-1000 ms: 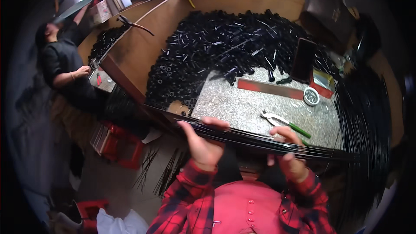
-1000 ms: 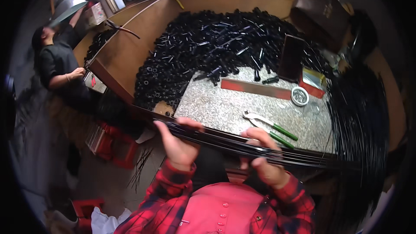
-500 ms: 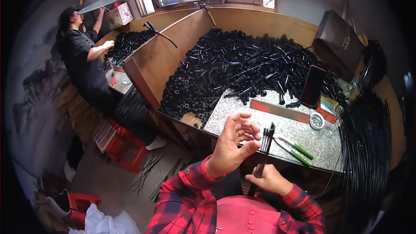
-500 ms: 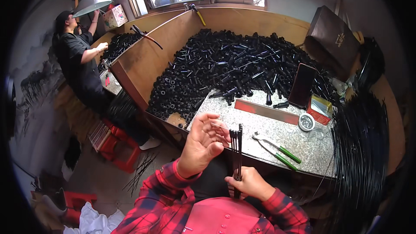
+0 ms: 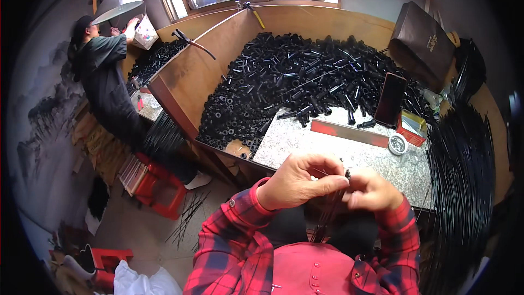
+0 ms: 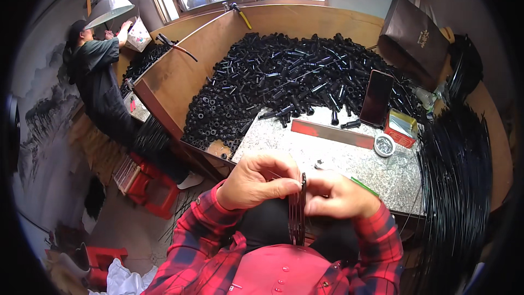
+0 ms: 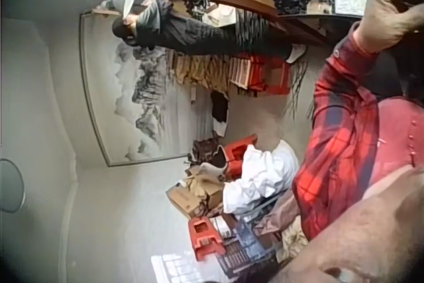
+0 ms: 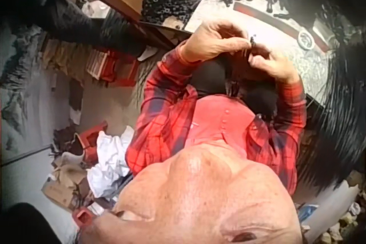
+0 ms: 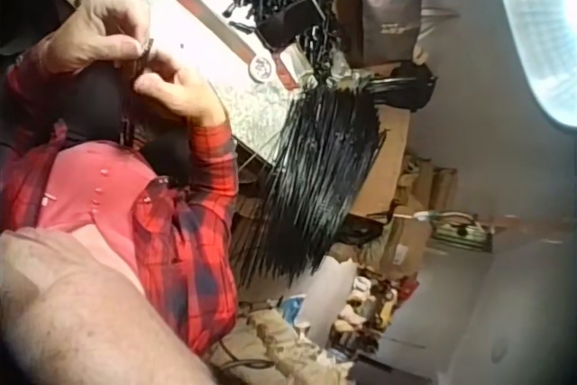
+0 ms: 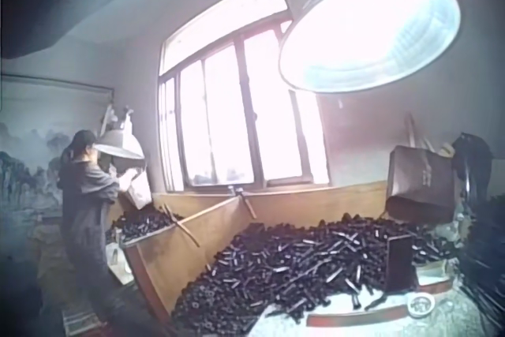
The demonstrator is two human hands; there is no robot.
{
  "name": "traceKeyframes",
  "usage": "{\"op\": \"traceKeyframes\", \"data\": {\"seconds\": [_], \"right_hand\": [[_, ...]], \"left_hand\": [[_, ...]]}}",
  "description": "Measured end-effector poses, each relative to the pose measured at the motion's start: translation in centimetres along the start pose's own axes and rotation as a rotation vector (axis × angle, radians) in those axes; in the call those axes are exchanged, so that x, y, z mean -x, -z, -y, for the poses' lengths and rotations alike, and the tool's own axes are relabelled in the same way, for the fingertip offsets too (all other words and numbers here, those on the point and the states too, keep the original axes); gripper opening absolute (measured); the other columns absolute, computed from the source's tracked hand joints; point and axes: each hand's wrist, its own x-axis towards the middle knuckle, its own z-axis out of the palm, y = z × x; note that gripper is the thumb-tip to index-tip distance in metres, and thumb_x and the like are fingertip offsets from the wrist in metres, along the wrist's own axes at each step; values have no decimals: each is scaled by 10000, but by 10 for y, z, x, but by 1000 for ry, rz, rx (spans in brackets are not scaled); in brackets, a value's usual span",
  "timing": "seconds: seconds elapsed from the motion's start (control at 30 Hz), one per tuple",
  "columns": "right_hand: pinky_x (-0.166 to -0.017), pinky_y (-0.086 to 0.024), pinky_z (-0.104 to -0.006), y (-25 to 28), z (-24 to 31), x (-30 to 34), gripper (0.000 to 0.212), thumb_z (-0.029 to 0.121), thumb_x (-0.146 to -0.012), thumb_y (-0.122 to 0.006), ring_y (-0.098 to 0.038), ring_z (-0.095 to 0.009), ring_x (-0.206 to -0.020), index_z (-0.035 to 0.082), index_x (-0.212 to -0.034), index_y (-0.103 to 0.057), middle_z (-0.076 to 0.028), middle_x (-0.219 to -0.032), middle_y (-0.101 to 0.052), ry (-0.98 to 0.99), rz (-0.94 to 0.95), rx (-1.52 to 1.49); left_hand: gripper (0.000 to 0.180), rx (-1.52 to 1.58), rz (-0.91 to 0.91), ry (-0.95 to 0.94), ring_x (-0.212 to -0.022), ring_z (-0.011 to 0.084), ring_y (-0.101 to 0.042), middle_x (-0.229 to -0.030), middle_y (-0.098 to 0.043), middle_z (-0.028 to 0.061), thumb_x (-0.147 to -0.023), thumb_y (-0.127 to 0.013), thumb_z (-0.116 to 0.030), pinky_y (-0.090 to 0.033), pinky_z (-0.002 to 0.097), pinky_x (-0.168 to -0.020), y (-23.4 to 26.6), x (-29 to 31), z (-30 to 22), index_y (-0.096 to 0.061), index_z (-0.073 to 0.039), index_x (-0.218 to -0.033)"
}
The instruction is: The person assembles components by gathering plastic rods, inserting their ends into a plastic cap, and securing the bundle by crimping wire around the base with pliers.
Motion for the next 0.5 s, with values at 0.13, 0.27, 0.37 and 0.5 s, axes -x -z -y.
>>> {"op": "traceKeyframes", "data": {"seconds": [0.13,0.27,0.37,0.5], "right_hand": [[-712,-467,-244,3,8,-9,87,106,-839,-729,-565,-64,-752,35,-880,-697,21,-781,-648,72,-85,125],[-633,-446,-254,-3,-7,-12,101,115,-805,-753,-571,-84,-692,39,-813,-687,2,-746,-646,172,-285,220],[-612,-447,-264,-7,-6,-13,106,119,-789,-755,-590,-128,-651,44,-785,-680,-19,-738,-647,213,-410,365],[-639,-472,-265,-11,-11,-9,77,83,-806,-731,-623,-125,-694,33,-786,-676,-39,-785,-672,175,-404,297]], "left_hand": [[53,-82,8,-57,-819,101,-609,-905,-645,53,-859,-667,29,-499,247,-727,-5,-7,-3,-641,-3,-893],[47,-12,-140,1,-809,79,-613,-888,-651,35,-863,-678,13,-509,228,-715,-5,-9,-1,-639,5,-889],[68,-32,-154,5,-816,74,-615,-876,-653,26,-861,-688,2,-513,221,-714,-5,-10,-4,-639,7,-908],[50,14,-45,-17,-764,72,-604,-849,-636,19,-891,-656,-15,-505,220,-678,4,-12,0,-630,2,-930]]}}
